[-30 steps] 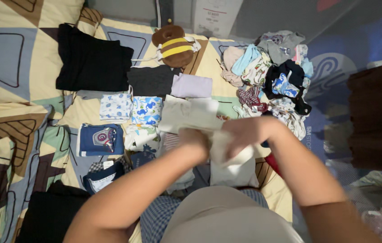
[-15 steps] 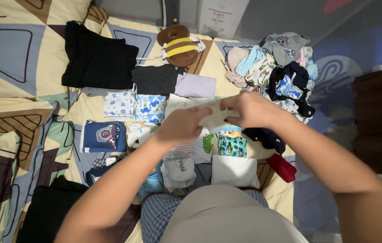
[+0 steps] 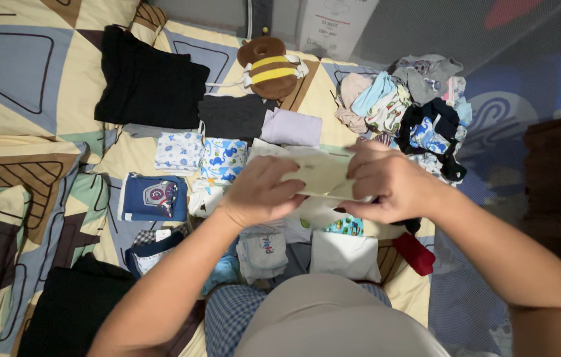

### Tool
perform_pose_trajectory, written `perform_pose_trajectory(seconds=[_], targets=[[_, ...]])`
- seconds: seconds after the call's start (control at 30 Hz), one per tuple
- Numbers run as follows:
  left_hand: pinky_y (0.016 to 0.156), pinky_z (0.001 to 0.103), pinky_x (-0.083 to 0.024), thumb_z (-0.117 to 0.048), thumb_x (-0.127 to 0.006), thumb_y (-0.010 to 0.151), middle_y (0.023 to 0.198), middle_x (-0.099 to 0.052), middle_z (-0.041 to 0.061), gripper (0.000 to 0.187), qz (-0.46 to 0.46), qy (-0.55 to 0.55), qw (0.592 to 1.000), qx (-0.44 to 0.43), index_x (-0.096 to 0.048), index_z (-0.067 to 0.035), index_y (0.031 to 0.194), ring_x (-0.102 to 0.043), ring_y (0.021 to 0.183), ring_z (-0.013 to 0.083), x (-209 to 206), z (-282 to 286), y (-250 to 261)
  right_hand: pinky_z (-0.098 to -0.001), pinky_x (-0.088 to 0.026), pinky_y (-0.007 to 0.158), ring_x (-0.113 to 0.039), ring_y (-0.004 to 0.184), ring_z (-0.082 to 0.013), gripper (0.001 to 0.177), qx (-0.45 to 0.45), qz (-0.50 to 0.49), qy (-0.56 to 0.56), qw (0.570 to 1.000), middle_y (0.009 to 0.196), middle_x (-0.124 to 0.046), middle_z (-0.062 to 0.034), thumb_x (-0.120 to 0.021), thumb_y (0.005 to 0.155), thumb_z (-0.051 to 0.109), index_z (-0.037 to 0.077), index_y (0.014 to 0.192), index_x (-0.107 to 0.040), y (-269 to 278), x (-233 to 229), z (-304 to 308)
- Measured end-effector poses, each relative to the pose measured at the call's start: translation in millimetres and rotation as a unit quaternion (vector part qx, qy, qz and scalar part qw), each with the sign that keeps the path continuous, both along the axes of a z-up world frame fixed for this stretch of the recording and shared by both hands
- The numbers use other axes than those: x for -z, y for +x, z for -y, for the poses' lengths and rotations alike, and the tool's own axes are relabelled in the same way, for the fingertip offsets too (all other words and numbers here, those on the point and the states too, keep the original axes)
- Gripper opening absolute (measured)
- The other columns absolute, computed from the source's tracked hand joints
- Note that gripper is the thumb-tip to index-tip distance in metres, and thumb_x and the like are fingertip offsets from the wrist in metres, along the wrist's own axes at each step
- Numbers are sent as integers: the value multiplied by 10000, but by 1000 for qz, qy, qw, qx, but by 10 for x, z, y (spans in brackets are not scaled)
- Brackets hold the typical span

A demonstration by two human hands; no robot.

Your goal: The person sits on a bed covered with piles of baby clothes and folds small garments one at a time by hand, smoothing and squaring each item and placing it onto sorted piles on the bed. They pick items from an unfolded pile, fold them, and arrange the folded pieces into grouped stacks.

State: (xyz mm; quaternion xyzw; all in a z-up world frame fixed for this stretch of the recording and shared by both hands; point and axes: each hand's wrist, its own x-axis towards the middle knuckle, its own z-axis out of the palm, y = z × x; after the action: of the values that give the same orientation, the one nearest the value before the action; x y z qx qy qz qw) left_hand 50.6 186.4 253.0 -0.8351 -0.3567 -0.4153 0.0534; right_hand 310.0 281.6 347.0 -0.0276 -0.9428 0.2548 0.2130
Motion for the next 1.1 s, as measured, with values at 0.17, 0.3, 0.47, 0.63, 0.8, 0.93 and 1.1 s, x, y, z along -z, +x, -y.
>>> perform_pose_trajectory(seconds=[0.17, 0.3, 0.47, 0.63, 0.8, 0.93, 1.1], targets=[[835, 432, -440, -254, -821, 760, 1121, -670, 57, 250, -19, -69, 988, -134, -705, -114, 931, -579, 991, 270, 36, -7, 66, -485, -527, 958, -691, 818, -260, 206, 78, -20, 134, 988, 693, -651, -64, -847, 740, 217, 76, 675, -712, -14, 89, -36], [849, 453, -426, -201, -804, 737, 901, -681, -15, 154, -13, -113, 978, -177, -774, -184, 887, -568, 965, 252, 34, -80, 46, -360, -530, 661, -658, 676, -243, 200, 200, 13, 60, 978, 686, -647, -77, -890, 736, 164, 49, 699, -731, -3, 300, -101], [779, 416, -490, -154, -810, 763, 844, -690, 26, 220, 69, -193, 969, -137, -808, -141, 982, -617, 830, 273, 25, -73, -136, -297, -570, 734, -691, 811, -201, 203, 251, -85, 34, 964, 889, -686, -77, -783, 781, 25, 54, 982, -773, -36, 537, -119], [768, 325, -564, -48, -777, 846, 966, -747, 51, 234, 312, -361, 871, -119, -770, -54, 1079, -708, 884, 177, 95, 37, -174, -297, -551, 760, -654, 874, -229, 346, 325, -101, 29, 940, 998, -653, -140, -777, 801, -9, 59, 1140, -757, -49, 679, -198], [761, 282, -576, -17, -732, 881, 1026, -740, 84, 368, 541, -464, 699, -63, -683, -17, 1246, -696, 896, 144, 187, -6, -211, -308, -552, 770, -678, 831, -189, 356, 311, -31, -218, 925, 940, -726, -78, -801, 762, -30, 69, 1096, -725, -87, 850, -413], [769, 316, -617, -26, -706, 896, 1110, -715, 131, 382, 661, -439, 608, -13, -626, 8, 1268, -719, 942, 193, 172, -50, -44, -305, -562, 770, -700, 892, -180, 386, 261, -90, -588, 760, 977, -705, -75, -713, 866, -66, 39, 1218, -593, -244, 929, -413], [873, 296, -597, -54, -793, 774, 1157, -654, 107, 577, 437, -400, 802, -70, -580, -70, 1310, -693, 1044, 184, 41, 132, 311, -327, -619, 844, -743, 997, -222, 503, 182, -39, -614, 767, 1065, -749, -127, -622, 890, -54, 30, 1356, -452, -452, 858, 53]])
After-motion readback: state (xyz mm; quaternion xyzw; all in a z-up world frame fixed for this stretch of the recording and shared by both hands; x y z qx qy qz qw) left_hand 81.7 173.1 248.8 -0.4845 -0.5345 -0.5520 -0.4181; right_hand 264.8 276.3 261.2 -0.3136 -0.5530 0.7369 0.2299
